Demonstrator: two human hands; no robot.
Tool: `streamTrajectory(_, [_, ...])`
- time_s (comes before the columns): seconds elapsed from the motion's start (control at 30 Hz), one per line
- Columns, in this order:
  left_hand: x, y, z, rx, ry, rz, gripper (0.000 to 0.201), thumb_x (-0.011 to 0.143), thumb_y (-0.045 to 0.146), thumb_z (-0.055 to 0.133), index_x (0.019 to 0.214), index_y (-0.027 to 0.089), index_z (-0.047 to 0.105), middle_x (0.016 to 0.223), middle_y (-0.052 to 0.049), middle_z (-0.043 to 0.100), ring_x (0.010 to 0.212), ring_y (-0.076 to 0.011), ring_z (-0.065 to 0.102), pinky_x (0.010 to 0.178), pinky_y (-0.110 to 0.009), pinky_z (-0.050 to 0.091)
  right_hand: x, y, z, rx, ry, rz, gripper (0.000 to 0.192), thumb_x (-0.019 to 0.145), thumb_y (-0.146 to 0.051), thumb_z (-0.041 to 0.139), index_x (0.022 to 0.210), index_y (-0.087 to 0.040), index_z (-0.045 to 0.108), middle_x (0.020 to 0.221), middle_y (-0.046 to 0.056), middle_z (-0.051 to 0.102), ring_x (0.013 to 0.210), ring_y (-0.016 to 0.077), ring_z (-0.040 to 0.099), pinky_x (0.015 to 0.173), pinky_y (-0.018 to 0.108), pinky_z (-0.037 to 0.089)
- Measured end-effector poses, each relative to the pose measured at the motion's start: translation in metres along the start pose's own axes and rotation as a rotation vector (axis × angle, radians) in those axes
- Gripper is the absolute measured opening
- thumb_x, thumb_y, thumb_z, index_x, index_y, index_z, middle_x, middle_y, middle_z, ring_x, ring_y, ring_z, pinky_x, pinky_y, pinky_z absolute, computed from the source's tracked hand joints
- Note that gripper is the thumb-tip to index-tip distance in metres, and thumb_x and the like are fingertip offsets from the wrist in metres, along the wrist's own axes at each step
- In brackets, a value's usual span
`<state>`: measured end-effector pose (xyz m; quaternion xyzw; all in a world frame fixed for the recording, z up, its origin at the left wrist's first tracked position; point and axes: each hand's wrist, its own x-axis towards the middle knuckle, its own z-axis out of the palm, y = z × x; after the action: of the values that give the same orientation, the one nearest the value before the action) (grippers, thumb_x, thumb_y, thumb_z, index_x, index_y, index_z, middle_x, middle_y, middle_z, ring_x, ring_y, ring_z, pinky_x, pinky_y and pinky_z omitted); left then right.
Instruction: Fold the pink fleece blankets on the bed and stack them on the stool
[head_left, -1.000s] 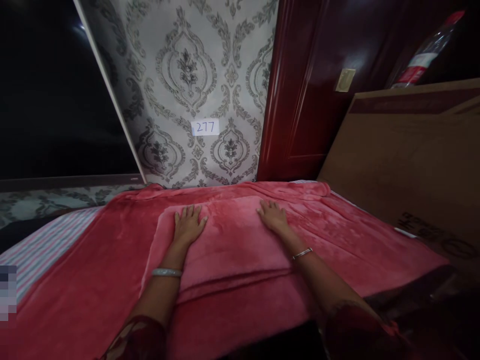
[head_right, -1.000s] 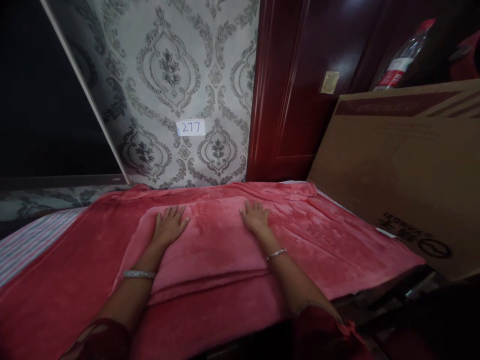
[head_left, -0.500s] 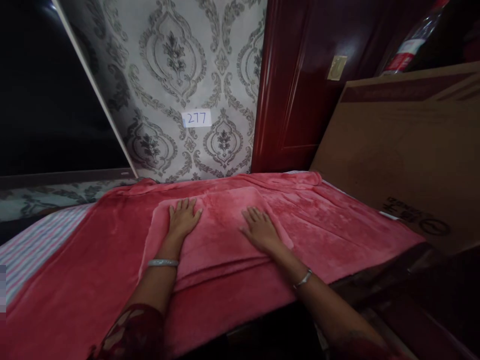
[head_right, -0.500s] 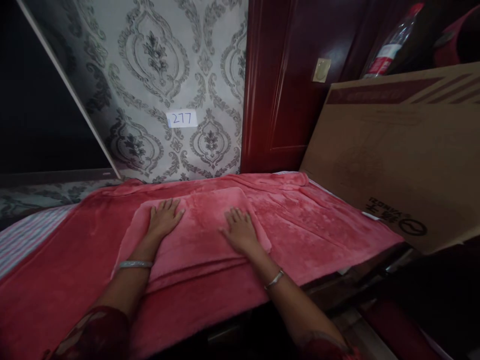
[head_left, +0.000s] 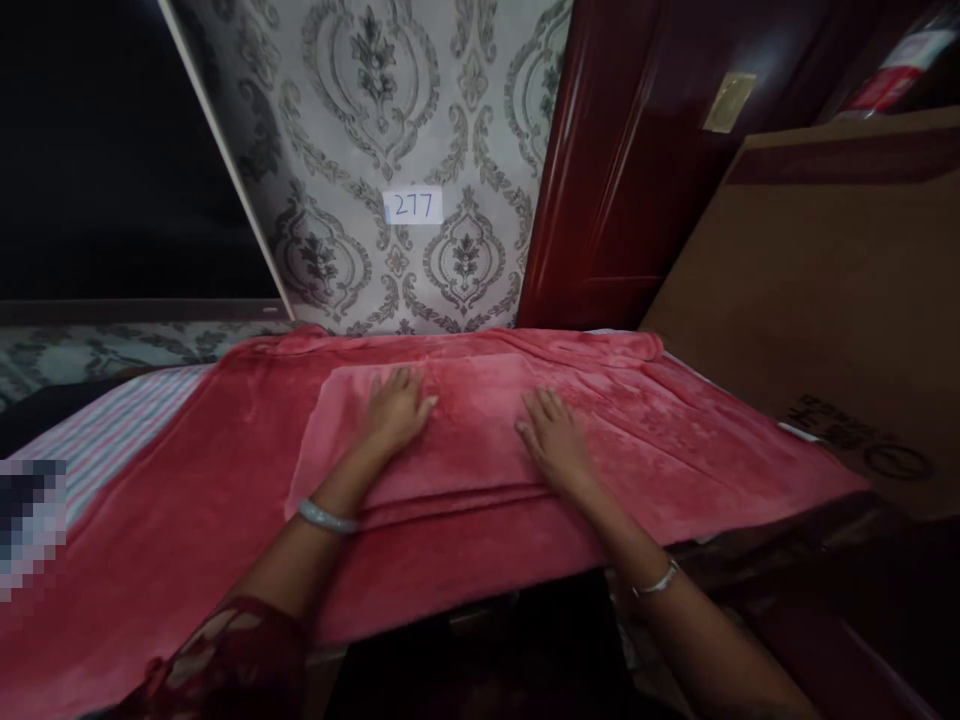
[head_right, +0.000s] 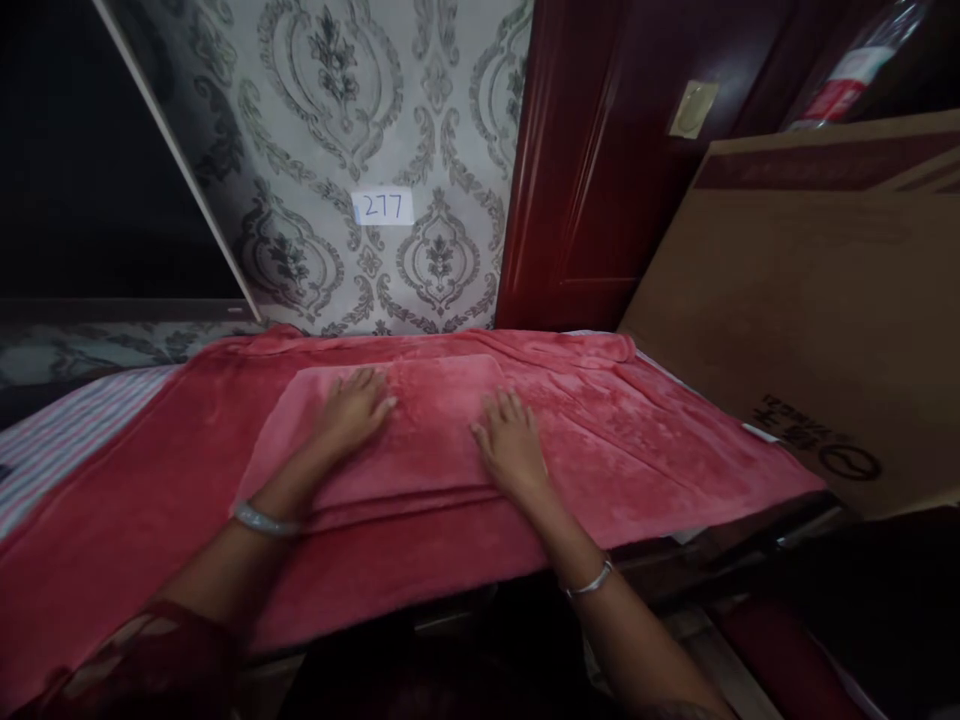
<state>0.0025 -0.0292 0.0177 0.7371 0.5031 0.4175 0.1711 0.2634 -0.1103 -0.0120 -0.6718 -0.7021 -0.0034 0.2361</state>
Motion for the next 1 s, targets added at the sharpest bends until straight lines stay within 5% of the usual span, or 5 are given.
streamTrajectory(0.1, [-0.036,0.012,0.014,0.016,-0.127,0.067,0.053,0.073,0.030,0.080,0.124,0.024,0.067,0.152,-0.015,0.051,0.150,-0.0372,0.030,0.124,-0.057,0.001,0.004,-0.033,0.010,-0.022,-0.111,-0.110,0.058,0.101,-0.043,0.039,0.155,-0.022,0.041,0.165,0.011,0.029,0.153,0.0321,0.021,0.122,0.056,0.016])
streamTrajectory(0.23, [-0.071,0.013,0.026,0.406,-0.309,0.132,0.060,0.091,0.041,0.061,0.147,0.023,0.050,0.162,-0.014,0.036,0.153,-0.0349,0.024,0.124,-0.061,0.008,-0.003,-0.046,0.028,-0.099,-0.196,-0.127,0.059,0.101,-0.045,0.042,0.157,-0.027,0.037,0.167,0.008,0.025,0.154,0.0355,0.018,0.121,0.058,0.015])
streamTrajectory(0.5, [-0.071,0.021,0.021,0.725,-0.397,0.171,0.064,0.099,0.049,0.044,0.155,0.020,0.037,0.165,-0.013,0.028,0.153,-0.0328,0.024,0.122,-0.060,0.020,-0.008,-0.039,0.030,-0.127,-0.192,-0.125,0.060,0.103,-0.046,0.040,0.159,-0.028,0.032,0.167,0.006,0.023,0.154,0.0326,0.017,0.122,0.055,0.015])
streamTrajectory(0.7, [-0.095,0.013,-0.009,0.850,-0.306,0.082,0.065,0.098,0.053,0.044,0.153,0.019,0.042,0.161,-0.016,0.036,0.150,-0.0360,0.030,0.120,-0.064,0.021,-0.008,-0.037,0.029,-0.112,-0.217,-0.124,0.060,0.103,-0.047,0.037,0.160,-0.028,0.029,0.168,0.006,0.022,0.155,0.0321,0.015,0.122,0.054,0.014])
streamTrajectory(1.0, [-0.155,-0.037,-0.059,0.854,-0.041,-0.046,0.064,0.098,0.051,0.038,0.152,0.016,0.043,0.162,-0.019,0.033,0.150,-0.0372,0.030,0.114,-0.064,0.031,-0.010,-0.031,0.035,-0.088,-0.185,-0.145,0.059,0.103,-0.047,0.035,0.159,-0.028,0.032,0.167,0.005,0.024,0.155,0.0310,0.016,0.123,0.054,0.015])
